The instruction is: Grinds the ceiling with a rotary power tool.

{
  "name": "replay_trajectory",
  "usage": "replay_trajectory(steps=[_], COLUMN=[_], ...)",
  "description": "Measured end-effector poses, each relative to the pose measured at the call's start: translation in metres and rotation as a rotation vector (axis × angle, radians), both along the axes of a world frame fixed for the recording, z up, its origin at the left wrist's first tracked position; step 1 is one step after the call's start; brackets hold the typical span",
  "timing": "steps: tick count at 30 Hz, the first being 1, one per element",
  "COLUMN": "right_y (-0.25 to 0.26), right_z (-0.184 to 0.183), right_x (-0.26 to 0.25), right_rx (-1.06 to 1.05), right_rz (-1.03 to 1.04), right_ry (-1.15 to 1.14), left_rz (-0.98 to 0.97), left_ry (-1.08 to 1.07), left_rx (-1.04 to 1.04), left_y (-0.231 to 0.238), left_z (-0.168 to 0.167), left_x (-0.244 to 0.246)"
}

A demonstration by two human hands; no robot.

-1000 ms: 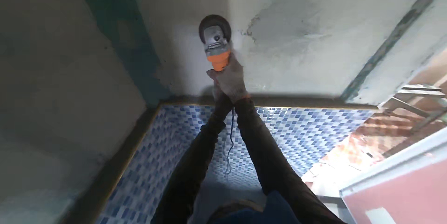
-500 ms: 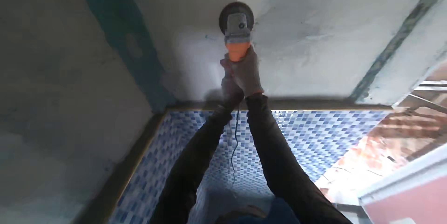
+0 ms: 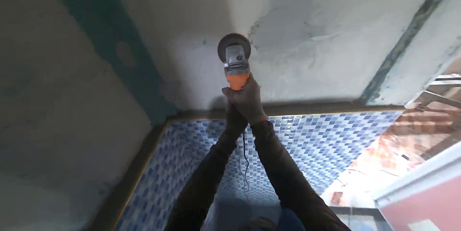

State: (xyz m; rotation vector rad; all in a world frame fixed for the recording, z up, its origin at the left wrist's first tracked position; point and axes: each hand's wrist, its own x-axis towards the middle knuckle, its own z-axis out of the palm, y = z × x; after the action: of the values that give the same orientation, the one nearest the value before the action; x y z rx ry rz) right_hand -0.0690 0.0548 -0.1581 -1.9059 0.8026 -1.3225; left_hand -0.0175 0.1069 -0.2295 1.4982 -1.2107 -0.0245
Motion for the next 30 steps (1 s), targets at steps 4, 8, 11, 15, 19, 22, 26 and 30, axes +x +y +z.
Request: replay_trajectory(steps=[4, 8, 11, 15, 19, 22, 26, 30], right_y=[0.004, -0.007, -0.043, -0.053, -0.064, -0.064, -0.058, -0.040], right_z=[0.029, 0.068, 0.098, 0.112, 0.110, 0.113, 0.116, 0.108], right_x=[-0.021, -0.031, -0.022, -0.037, -0.052, -0.054, -0.038, -0.013], right_rx=[0.131, 0.085, -0.038, -0.035, -0.053, -0.062, -0.081, -0.074], right_rz=[0.027, 0.003, -0.054, -0.159, -0.259, -0.241, -0.130, -0.055], right_ry=[-0.025, -0.130, -0.267, -0.416, -0.456, -0.401, -0.295, -0.176], left_rz=[0.045, -0.008, -0.138, -0.079, -0.196, -0.174, -0.065, -0.158], left_ry=[-0.161, -0.210, -0.147, -0.357, -0.351, -0.281, -0.161, -0.071], left_rx=[0.105, 0.083, -0.046, -0.051, 0.187, 0.129, -0.088, -0.146], left_y=[-0.018, -0.030, -0.033, -0.051, -0.008, -0.032, -0.070, -0.048], left_z=[0.047, 0.086, 0.107, 0.139, 0.141, 0.135, 0.130, 0.099], left_x=[0.001, -0.001, -0.005, -0.017, -0.027, -0.029, -0.025, 0.002])
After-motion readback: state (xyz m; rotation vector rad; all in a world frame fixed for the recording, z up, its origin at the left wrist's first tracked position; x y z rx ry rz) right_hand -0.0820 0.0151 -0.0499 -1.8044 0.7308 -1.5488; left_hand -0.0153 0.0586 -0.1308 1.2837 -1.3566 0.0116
